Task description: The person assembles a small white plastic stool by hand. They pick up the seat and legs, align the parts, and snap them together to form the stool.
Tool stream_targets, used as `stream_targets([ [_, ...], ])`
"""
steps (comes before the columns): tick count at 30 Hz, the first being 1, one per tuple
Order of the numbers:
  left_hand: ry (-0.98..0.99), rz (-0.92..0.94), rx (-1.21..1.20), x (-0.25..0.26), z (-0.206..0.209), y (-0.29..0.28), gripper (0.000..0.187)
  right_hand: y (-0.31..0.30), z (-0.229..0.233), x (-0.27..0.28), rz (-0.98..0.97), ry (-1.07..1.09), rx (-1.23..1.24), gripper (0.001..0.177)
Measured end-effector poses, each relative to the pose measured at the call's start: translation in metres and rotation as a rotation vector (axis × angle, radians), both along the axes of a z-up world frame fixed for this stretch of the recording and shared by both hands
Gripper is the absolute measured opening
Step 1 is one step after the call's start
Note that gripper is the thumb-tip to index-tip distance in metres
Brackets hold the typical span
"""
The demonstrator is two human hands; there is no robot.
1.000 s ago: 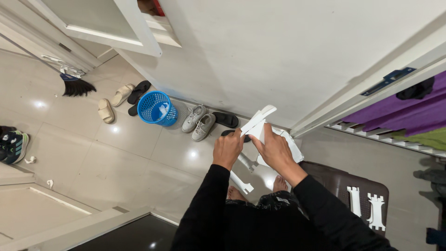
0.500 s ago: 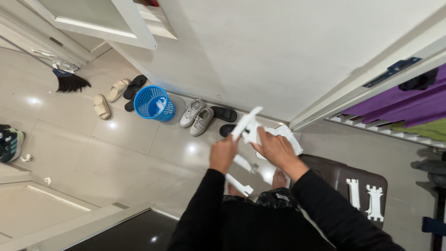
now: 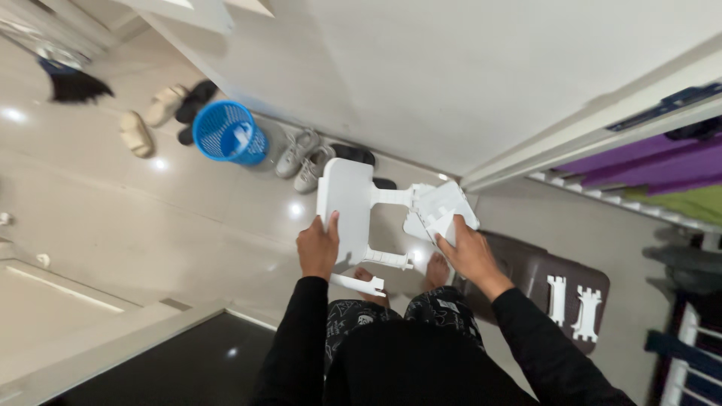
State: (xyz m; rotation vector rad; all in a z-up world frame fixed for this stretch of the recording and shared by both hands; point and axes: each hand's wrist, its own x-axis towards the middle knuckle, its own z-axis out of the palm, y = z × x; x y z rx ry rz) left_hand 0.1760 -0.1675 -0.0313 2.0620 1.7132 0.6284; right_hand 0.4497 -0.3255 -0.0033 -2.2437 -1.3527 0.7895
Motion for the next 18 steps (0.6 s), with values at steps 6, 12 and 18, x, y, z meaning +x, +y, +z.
stream_targets([
  [6,0.051,0.091,-0.177,-0.006,-0.065,-0.025,0.057,-0.034,-0.088,0.018,-0.081,0.035,-0.125,0.054],
  [12,-0.134,0.121,-0.606,0.015,-0.078,-0.068,0.057,-0.097,-0.121,0.022,-0.249,0.095,-0.147,0.056],
  [18,-0.077,-0.056,-0.492,0.052,-0.057,-0.074,0.055,-0.149,-0.105,0.012,-0.589,0.299,-0.208,0.068],
])
